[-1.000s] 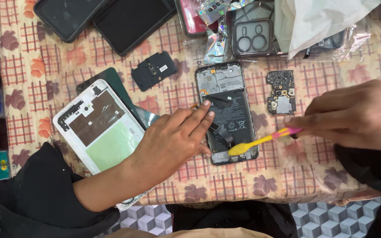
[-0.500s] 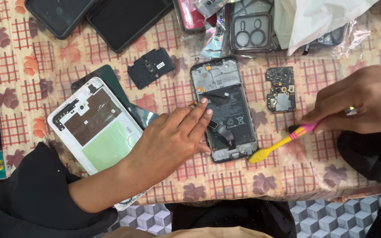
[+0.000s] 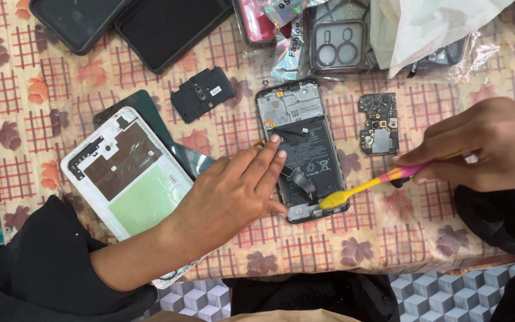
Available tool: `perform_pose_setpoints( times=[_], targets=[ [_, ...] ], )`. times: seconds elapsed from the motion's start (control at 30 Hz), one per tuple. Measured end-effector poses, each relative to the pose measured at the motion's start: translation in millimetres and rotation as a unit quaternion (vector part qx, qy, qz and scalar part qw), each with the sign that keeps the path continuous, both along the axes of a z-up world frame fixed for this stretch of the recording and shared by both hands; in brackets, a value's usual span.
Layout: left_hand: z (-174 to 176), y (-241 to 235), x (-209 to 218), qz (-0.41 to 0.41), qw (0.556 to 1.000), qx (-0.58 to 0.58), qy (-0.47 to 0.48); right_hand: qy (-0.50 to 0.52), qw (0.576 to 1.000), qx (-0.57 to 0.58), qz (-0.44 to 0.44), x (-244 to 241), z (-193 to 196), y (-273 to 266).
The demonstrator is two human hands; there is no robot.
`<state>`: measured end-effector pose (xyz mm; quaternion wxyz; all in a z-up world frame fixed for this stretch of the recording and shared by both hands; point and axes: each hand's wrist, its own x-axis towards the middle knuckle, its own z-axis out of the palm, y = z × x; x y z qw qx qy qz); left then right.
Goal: The person disassembles a smartphone by removing screws and detaching internal components. They use a screwdriver to loosen screws and a brush to clean the interior, then reposition the motherboard and other parts.
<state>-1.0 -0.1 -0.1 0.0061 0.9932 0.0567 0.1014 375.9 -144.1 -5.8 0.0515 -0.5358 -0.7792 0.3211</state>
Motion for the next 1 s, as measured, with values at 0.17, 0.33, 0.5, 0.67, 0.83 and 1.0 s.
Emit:
perform_pose_setpoints(
  times=[0.17,0.33,0.5,0.67,0.83,1.0],
  targets=[
    [-3,-1,0,-0.004,1.0,-0.002,0.0,-0.147,0.98,-0.119,-0.069,0,1,-2],
    [-2,-1,0,-0.006,1.0,0.002,0.003,-0.001,0.999,0.046,0.012,5,4,-2],
    [-4,-1,0,0.001,1.0,0.014,-0.004,-0.098,0.994,-0.026,-0.041,9,1,-6],
    [-3,-1,2,0.001,1.0,0.01,-0.001,-0.1,0.986,-0.061,-0.123,8,1,-15],
    [-2,-1,2,-0.002,1.0,0.007,-0.001,-0.108,0.984,-0.06,-0.129,12,1,-28],
    [-2,-1,3,-0.001,1.0,0.009,-0.004,-0.06,0.989,-0.02,-0.137,14,1,-32]
  ],
)
